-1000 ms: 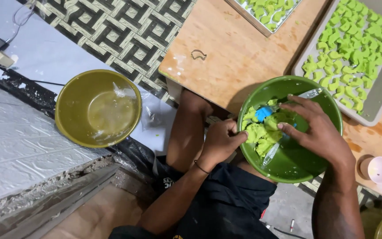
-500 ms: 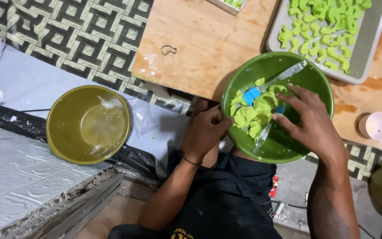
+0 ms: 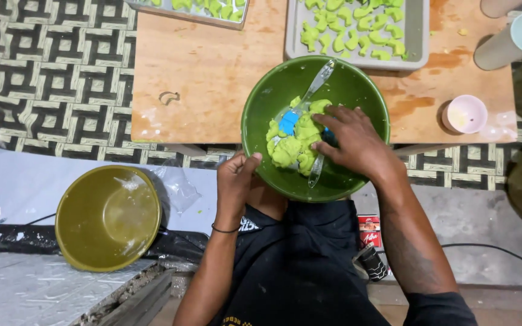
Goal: Kneading a green dough mixture in a bowl by hand on a low work surface.
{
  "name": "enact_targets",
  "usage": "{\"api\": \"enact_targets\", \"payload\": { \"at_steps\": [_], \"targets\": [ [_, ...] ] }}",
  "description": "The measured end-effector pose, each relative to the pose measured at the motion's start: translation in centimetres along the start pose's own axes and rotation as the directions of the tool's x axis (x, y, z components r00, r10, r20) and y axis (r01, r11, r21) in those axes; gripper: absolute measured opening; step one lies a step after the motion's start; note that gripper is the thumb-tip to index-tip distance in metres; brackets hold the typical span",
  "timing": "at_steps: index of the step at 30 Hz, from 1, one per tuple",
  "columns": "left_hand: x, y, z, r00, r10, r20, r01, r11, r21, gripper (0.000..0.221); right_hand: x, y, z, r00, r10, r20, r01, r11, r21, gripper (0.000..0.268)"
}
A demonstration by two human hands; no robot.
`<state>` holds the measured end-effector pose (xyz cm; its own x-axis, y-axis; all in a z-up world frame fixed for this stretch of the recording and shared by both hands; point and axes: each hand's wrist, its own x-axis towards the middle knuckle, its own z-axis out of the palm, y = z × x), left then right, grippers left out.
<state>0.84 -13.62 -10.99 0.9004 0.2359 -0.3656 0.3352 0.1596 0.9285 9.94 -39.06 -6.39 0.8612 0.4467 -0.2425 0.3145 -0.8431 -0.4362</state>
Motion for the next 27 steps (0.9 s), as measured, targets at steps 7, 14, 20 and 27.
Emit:
{"api": "enact_targets", "payload": {
  "at_steps": [7, 14, 20, 27],
  "targets": [
    [-1.0, 1.2, 0.9, 0.994, 0.109, -0.020, -0.109, 0.994, 0.008, 0.037, -0.8, 0.1, -0.6, 0.983, -0.104, -0.153, 0.109, 0.994, 0.023, 0.050],
    [-2.4, 1.4, 1.1, 0.982, 0.188, -0.021, -0.185, 0.978, 0.094, 0.042, -2.4, 0.2, 0.3, 0.929, -0.108, -0.353, 0.153, 0.983, 0.102, 0.038],
    [-4.5, -1.9, -2.2, 0.989, 0.146, 0.001, -0.146, 0.989, -0.001, 0.039, -5.5, -2.7, 2.1, 0.900, -0.063, -0.431, 0.159, 0.968, 0.192, 0.036],
    [-6.0, -2.2, -5.4, 0.980, 0.132, 0.150, -0.124, 0.990, -0.064, 0.029, -8.2, -4.5, 5.4, 0.851, 0.020, -0.525, 0.171, 0.934, 0.313, 0.031]
  ]
}}
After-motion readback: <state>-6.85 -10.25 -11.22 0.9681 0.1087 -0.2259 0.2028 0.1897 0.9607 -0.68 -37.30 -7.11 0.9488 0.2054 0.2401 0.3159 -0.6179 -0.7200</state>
